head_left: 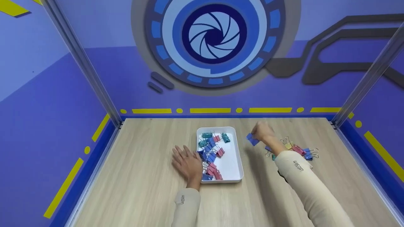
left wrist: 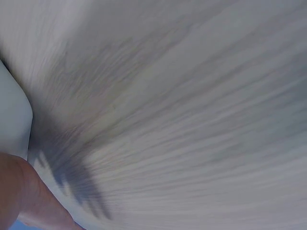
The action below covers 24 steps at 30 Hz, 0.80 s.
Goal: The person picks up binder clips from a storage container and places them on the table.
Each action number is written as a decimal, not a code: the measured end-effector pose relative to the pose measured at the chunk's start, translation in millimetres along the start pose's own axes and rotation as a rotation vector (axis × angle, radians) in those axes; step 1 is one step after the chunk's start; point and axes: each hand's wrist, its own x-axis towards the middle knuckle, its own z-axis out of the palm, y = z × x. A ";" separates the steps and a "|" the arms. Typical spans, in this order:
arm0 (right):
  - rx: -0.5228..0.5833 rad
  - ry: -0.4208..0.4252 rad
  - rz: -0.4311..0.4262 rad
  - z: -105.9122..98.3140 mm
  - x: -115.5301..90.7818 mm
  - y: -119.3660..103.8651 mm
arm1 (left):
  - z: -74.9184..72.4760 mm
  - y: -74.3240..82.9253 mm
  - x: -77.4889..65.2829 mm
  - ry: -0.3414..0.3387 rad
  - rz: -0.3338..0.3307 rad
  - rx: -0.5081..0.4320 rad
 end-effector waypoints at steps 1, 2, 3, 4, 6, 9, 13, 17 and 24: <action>0.014 -0.008 0.014 -0.7 -1.8 4.0 | -0.7 -0.9 0.8 -0.003 -0.001 0.003; 0.024 -0.010 0.021 -0.3 -3.4 8.3 | -1.5 -1.8 1.8 -0.007 -0.002 0.007; 0.030 -0.008 0.025 0.4 -5.2 12.8 | -2.2 -2.5 2.7 -0.008 -0.003 0.011; 0.034 -0.012 0.030 1.8 -6.7 17.6 | -2.7 -3.0 3.5 -0.008 -0.004 0.015; 0.030 -0.022 0.035 4.5 -10.7 26.6 | -3.6 -3.0 4.2 -0.010 -0.004 0.016; 0.016 -0.046 0.064 9.3 -16.1 39.8 | -4.3 -2.1 4.1 -0.007 -0.005 0.014; 0.012 -0.087 0.102 15.2 -20.8 52.5 | -3.2 -0.6 2.9 -0.005 -0.004 0.013; 0.005 -0.105 0.111 16.8 -20.3 57.6 | -0.6 -0.5 2.3 0.004 0.005 0.018; 0.007 -0.116 0.080 13.4 -16.0 57.5 | 0.9 1.2 0.8 -0.008 -0.002 0.028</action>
